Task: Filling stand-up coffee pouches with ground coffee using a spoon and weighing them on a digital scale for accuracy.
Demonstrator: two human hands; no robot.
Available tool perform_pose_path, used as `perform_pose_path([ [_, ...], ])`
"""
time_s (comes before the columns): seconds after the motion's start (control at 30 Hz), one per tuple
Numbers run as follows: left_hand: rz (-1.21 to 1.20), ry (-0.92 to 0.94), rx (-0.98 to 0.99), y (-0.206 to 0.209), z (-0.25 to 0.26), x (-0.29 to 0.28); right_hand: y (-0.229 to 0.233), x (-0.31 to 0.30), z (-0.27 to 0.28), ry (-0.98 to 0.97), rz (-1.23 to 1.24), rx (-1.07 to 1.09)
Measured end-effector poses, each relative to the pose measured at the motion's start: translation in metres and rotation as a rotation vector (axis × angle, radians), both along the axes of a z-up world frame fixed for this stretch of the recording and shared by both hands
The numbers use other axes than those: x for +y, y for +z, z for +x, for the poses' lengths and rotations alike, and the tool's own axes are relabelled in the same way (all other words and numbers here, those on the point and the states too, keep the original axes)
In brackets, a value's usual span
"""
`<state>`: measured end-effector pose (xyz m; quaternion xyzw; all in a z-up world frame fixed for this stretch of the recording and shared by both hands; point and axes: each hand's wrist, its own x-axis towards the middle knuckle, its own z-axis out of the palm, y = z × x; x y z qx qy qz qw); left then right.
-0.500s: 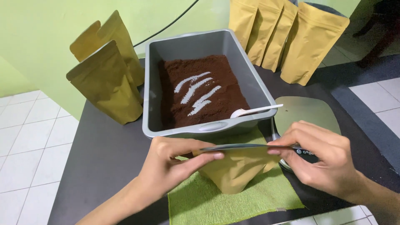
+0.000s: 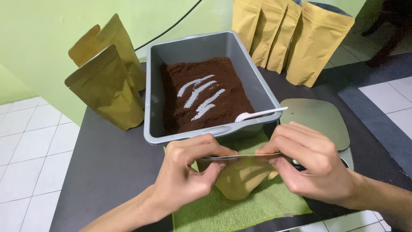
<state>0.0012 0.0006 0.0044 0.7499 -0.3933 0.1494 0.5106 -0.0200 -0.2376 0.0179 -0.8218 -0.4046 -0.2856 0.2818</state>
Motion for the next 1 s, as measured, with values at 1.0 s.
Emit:
perform_pose_path([
  [1.0,0.139,-0.019,-0.043,0.003,-0.007,0.032,0.01,-0.031,-0.009,0.028,-0.279,0.084],
])
